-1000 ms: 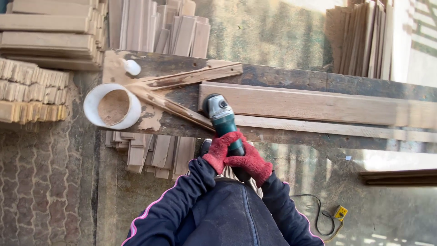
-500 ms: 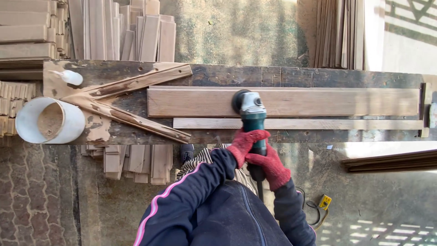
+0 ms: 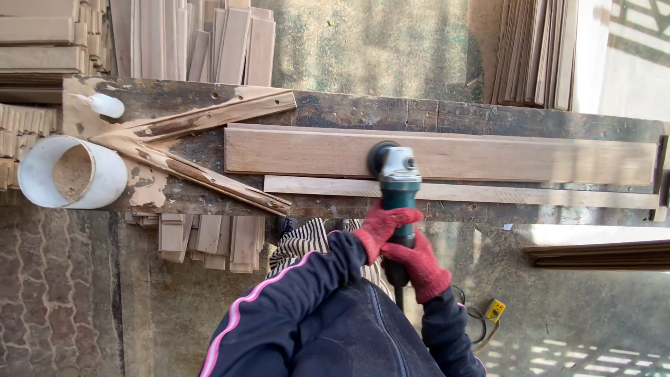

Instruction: Sanding a wooden plank using a handheld angle grinder with a sanding disc attachment.

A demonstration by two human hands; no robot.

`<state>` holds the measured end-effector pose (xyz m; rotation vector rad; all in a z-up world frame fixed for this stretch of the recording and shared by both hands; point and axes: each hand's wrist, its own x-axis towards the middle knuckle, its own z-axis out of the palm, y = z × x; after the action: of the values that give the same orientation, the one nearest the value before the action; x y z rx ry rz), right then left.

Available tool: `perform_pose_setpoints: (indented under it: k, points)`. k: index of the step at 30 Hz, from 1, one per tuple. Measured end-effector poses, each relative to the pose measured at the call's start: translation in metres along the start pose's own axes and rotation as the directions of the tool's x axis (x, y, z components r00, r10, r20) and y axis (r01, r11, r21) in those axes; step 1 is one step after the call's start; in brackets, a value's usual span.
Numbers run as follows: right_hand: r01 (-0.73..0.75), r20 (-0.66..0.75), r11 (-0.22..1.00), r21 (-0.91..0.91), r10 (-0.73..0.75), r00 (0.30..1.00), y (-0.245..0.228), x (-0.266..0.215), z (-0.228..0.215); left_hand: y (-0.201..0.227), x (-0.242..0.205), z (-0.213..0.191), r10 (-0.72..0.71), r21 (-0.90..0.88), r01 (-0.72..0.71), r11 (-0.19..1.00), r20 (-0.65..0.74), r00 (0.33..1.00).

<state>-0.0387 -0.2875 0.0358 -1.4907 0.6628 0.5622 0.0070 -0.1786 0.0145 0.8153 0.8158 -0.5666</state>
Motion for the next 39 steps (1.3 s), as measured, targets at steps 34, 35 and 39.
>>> perform_pose_setpoints:
  k: [34,35,39]
  points:
    - [-0.069,0.066,0.992,-0.104,0.076,0.995,-0.014,-0.008,0.071,0.012,0.021,-0.074,-0.038,-0.083,0.039,0.996,0.008,0.999]
    - [-0.071,0.064,0.992,-0.108,0.078,0.995,-0.017,-0.011,0.065,0.011,0.021,-0.063,-0.041,-0.087,0.041,0.995,0.010,0.999]
    - [-0.058,-0.004,0.997,-0.057,0.058,0.998,-0.023,-0.011,0.054,0.010,0.029,-0.042,-0.059,-0.014,0.060,0.998,0.047,0.997]
